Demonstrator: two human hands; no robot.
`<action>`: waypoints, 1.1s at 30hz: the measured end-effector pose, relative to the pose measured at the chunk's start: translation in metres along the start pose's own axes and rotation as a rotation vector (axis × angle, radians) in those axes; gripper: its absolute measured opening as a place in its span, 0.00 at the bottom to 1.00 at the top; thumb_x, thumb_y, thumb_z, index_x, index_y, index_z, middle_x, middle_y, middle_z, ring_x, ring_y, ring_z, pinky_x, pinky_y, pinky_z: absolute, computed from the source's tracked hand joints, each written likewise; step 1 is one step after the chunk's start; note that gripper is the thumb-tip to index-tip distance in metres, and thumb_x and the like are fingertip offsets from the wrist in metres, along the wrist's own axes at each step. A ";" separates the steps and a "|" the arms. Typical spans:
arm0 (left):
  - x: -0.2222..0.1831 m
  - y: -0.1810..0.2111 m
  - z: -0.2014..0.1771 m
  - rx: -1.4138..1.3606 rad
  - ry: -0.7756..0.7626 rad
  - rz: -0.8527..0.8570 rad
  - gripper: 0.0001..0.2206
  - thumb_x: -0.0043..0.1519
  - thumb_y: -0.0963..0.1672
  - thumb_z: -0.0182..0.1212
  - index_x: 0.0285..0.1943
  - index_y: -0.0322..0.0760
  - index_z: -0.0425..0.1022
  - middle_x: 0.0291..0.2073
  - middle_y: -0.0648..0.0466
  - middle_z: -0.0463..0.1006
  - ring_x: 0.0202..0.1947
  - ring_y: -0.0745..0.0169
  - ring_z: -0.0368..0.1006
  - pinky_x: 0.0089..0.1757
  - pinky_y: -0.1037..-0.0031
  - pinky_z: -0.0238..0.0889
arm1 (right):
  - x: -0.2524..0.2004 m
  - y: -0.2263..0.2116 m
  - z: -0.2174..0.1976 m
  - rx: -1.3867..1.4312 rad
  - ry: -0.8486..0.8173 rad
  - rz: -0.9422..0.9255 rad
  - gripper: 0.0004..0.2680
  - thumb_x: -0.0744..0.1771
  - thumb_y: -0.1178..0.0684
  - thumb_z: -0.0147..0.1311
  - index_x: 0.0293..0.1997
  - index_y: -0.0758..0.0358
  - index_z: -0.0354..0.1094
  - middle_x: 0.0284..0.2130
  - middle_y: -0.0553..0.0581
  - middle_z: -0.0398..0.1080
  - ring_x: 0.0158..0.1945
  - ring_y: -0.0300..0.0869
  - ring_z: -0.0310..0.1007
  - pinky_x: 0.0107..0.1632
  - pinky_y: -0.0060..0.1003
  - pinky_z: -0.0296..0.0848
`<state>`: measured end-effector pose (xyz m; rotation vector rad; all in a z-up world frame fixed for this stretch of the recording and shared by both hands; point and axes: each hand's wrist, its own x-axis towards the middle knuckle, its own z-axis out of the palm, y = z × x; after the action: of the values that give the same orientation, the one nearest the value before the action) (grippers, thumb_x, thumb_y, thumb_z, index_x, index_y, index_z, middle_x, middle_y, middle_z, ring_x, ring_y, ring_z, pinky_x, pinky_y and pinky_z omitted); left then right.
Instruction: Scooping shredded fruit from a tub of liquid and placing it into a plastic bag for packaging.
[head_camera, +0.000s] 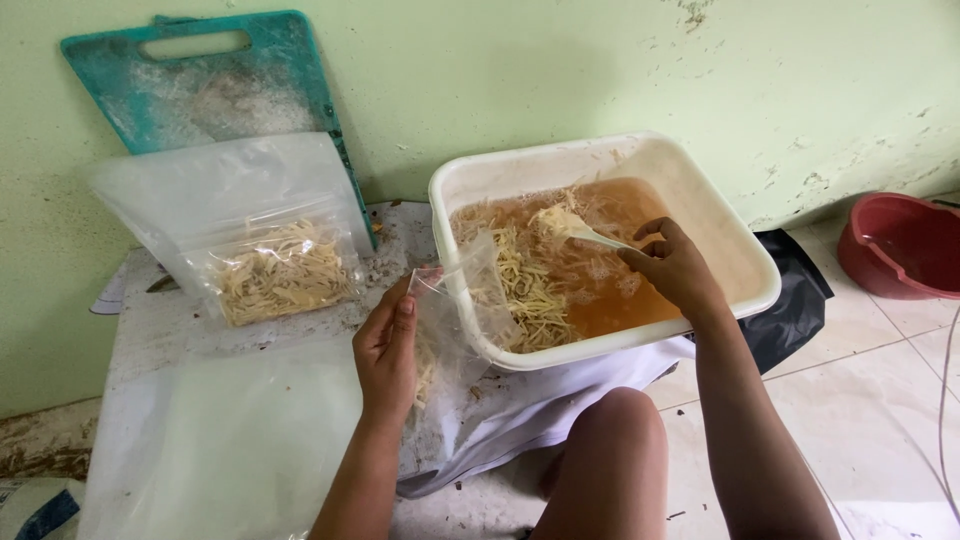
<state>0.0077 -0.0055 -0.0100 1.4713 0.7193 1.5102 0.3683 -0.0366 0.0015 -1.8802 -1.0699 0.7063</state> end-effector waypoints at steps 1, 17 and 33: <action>-0.001 -0.001 0.000 -0.001 -0.002 0.001 0.16 0.72 0.44 0.47 0.64 0.38 0.75 0.57 0.46 0.80 0.63 0.53 0.71 0.64 0.57 0.58 | -0.004 -0.002 0.000 0.000 0.002 0.000 0.15 0.67 0.50 0.62 0.54 0.63 0.62 0.27 0.61 0.70 0.27 0.43 0.64 0.30 0.34 0.62; -0.008 -0.017 -0.008 0.044 0.056 -0.003 0.15 0.72 0.45 0.51 0.63 0.40 0.77 0.57 0.48 0.80 0.61 0.56 0.72 0.63 0.56 0.58 | -0.004 0.007 -0.002 -0.059 0.028 -0.112 0.13 0.66 0.52 0.64 0.53 0.64 0.66 0.32 0.64 0.70 0.32 0.49 0.69 0.36 0.39 0.67; -0.007 -0.005 0.008 0.013 0.055 0.031 0.14 0.72 0.45 0.51 0.62 0.40 0.77 0.57 0.47 0.80 0.62 0.53 0.71 0.64 0.54 0.58 | -0.011 0.000 0.000 -0.053 0.028 -0.189 0.10 0.66 0.55 0.61 0.50 0.64 0.67 0.31 0.60 0.69 0.33 0.47 0.66 0.36 0.39 0.66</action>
<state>0.0158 -0.0110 -0.0171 1.4616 0.7438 1.5773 0.3636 -0.0465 0.0022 -1.7989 -1.2398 0.5463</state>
